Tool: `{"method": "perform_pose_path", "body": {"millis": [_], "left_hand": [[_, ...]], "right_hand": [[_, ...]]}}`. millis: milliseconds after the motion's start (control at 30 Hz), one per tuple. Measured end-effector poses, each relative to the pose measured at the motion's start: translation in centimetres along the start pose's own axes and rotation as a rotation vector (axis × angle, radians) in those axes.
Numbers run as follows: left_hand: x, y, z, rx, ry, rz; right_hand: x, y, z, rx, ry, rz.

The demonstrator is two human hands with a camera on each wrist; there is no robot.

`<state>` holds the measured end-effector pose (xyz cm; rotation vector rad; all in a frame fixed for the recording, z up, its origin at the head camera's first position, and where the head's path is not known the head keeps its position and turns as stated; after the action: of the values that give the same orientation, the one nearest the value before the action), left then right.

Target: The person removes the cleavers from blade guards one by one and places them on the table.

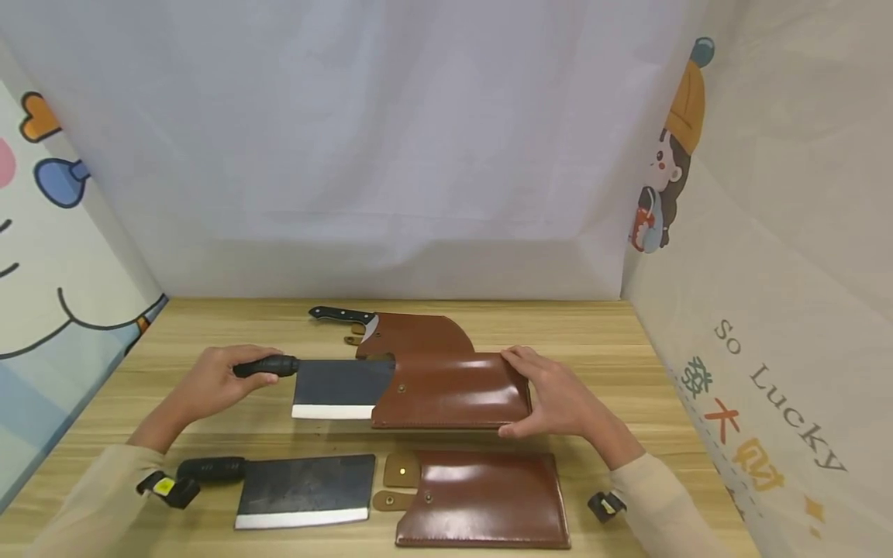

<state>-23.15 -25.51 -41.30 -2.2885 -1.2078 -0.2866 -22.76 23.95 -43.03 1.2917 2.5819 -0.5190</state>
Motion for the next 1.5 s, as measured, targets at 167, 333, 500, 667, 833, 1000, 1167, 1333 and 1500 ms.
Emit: {"method": "perform_pose_path", "body": {"millis": [167, 333, 500, 667, 833, 1000, 1167, 1333, 1500], "left_hand": [[-0.3, 0.1, -0.5, 0.008, -0.006, 0.002], [-0.4, 0.4, -1.1, 0.003, -0.009, -0.012], [-0.6, 0.7, -1.4, 0.000, -0.005, -0.024], [-1.0, 1.2, -1.8, -0.010, -0.010, -0.051], [-1.5, 1.7, -2.4, 0.007, -0.023, -0.049], [-2.0, 2.3, -3.0, 0.028, -0.043, -0.029], [-2.7, 2.9, -3.2, 0.029, -0.077, -0.029], [-3.5, 3.6, -3.0, -0.008, -0.092, -0.075], [-4.1, 4.1, -2.4, -0.041, -0.076, -0.113]], "right_hand": [[0.3, 0.2, -0.1, -0.006, -0.008, 0.018], [0.4, 0.5, -0.4, -0.006, -0.010, 0.027], [0.8, 0.9, -0.7, 0.000, -0.005, 0.027], [1.2, 1.2, -0.7, 0.007, -0.003, 0.027], [1.5, 1.4, -0.7, 0.020, 0.004, 0.023], [1.9, 1.5, -0.8, 0.007, 0.007, 0.045], [2.3, 1.7, -0.6, -0.005, 0.026, 0.047], [2.6, 1.9, -0.5, -0.010, 0.022, 0.052], [2.8, 1.8, -0.2, -0.032, 0.011, 0.059]]}}
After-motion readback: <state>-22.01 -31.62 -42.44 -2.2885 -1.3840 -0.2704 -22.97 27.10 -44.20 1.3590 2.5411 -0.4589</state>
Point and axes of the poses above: each hand's wrist, its own y-axis away from the middle knuckle, its own z-axis out of the palm, x = y × z, the point moved 4 cm from there along -y, towards the middle knuckle, and after that the axes turned 3 degrees about z, right-handed, at the moved point
